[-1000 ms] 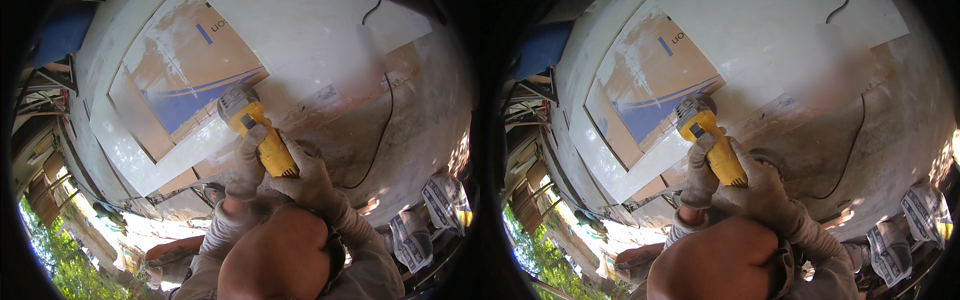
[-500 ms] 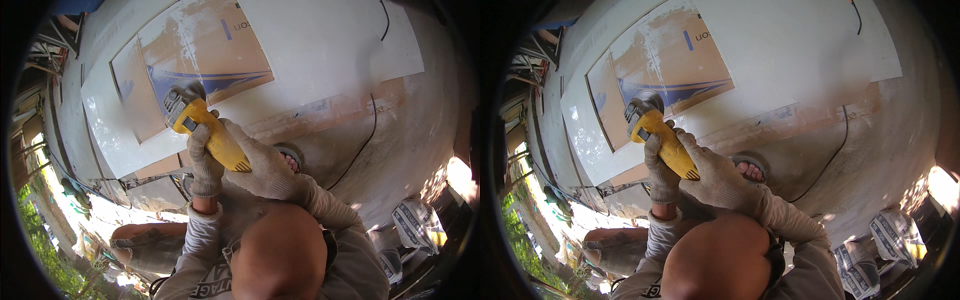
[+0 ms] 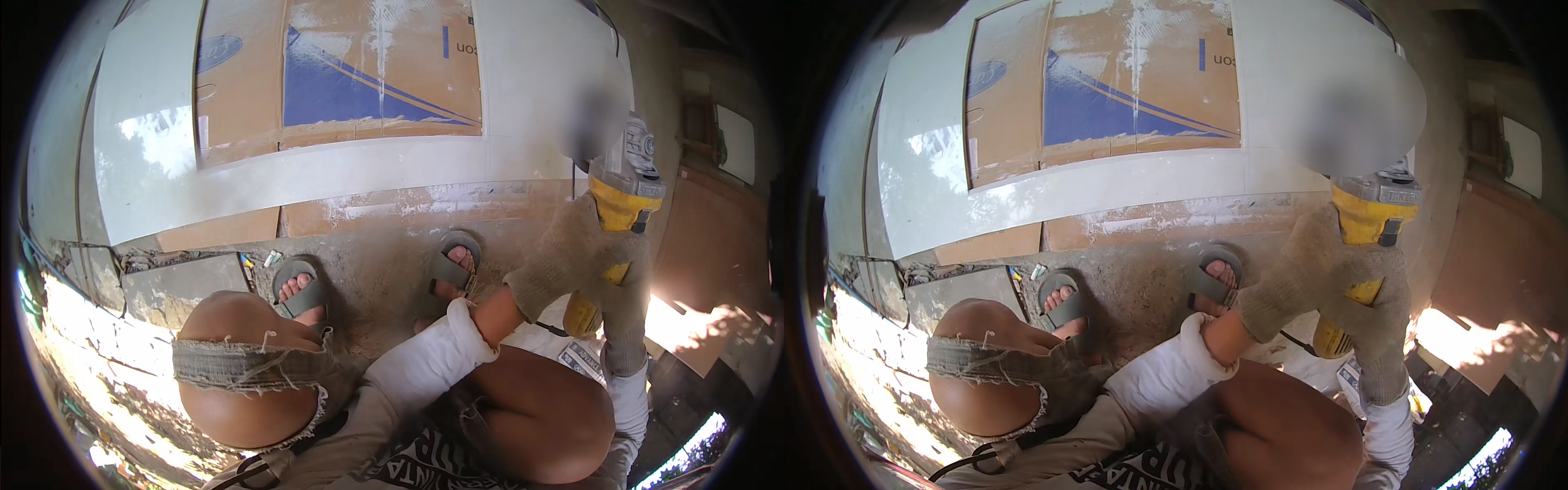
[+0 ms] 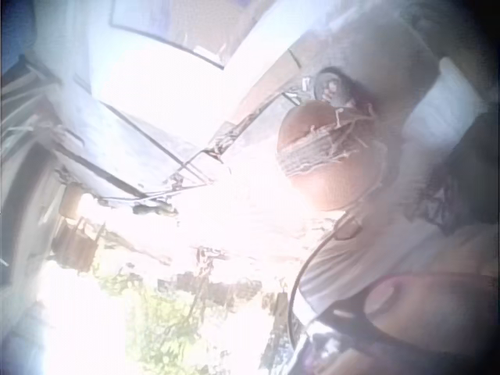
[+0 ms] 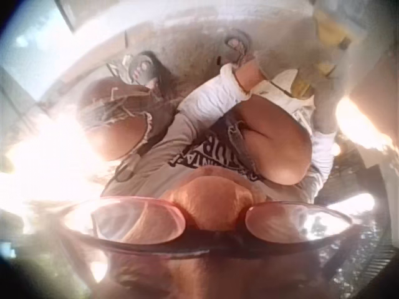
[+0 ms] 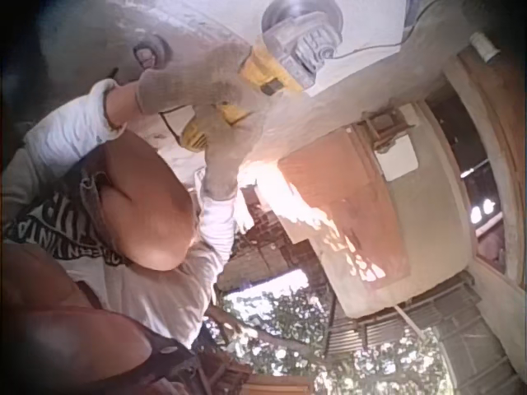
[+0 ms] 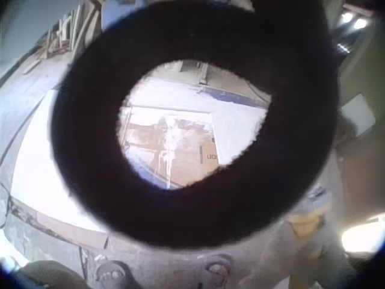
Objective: The person uses a yellow angle grinder to grind the surface of a white tile placed on the floor. They hold the tool with both hands and move it across the tile surface, generating dust.
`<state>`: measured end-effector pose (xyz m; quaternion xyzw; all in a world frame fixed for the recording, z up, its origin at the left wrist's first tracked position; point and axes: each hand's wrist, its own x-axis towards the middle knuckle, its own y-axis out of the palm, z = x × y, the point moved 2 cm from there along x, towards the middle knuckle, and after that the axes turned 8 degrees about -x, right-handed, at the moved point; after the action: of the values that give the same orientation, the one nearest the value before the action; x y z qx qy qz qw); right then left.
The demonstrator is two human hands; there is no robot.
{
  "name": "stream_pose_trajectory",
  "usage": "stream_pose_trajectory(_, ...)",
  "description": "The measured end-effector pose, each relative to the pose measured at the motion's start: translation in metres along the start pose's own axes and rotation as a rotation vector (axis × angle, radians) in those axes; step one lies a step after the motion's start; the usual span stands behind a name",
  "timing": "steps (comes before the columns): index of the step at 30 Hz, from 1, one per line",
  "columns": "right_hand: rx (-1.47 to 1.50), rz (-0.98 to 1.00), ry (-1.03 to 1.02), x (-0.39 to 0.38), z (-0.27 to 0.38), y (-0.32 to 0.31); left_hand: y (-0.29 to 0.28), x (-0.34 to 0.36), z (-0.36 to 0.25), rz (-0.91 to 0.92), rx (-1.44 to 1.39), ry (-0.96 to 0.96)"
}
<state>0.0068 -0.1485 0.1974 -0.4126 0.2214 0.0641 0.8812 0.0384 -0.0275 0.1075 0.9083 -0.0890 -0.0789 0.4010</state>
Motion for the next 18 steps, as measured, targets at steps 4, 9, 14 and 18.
stream_pose_trajectory(4,0.151,-0.042,0.029,-0.025,0.007,-0.001,0.016,-0.022,0.010,-0.021,-0.110,-0.086)
stream_pose_trajectory(9,0.151,0.019,0.119,-0.029,0.010,0.015,-0.002,-0.029,0.020,0.003,-0.013,-0.156)
stream_pose_trajectory(14,0.233,0.052,0.076,-0.011,-0.016,0.044,-0.030,-0.032,0.026,0.029,0.255,-0.056)
stream_pose_trajectory(18,0.375,0.184,0.109,0.013,-0.041,0.055,-0.042,-0.024,0.049,-0.188,0.012,-0.432)
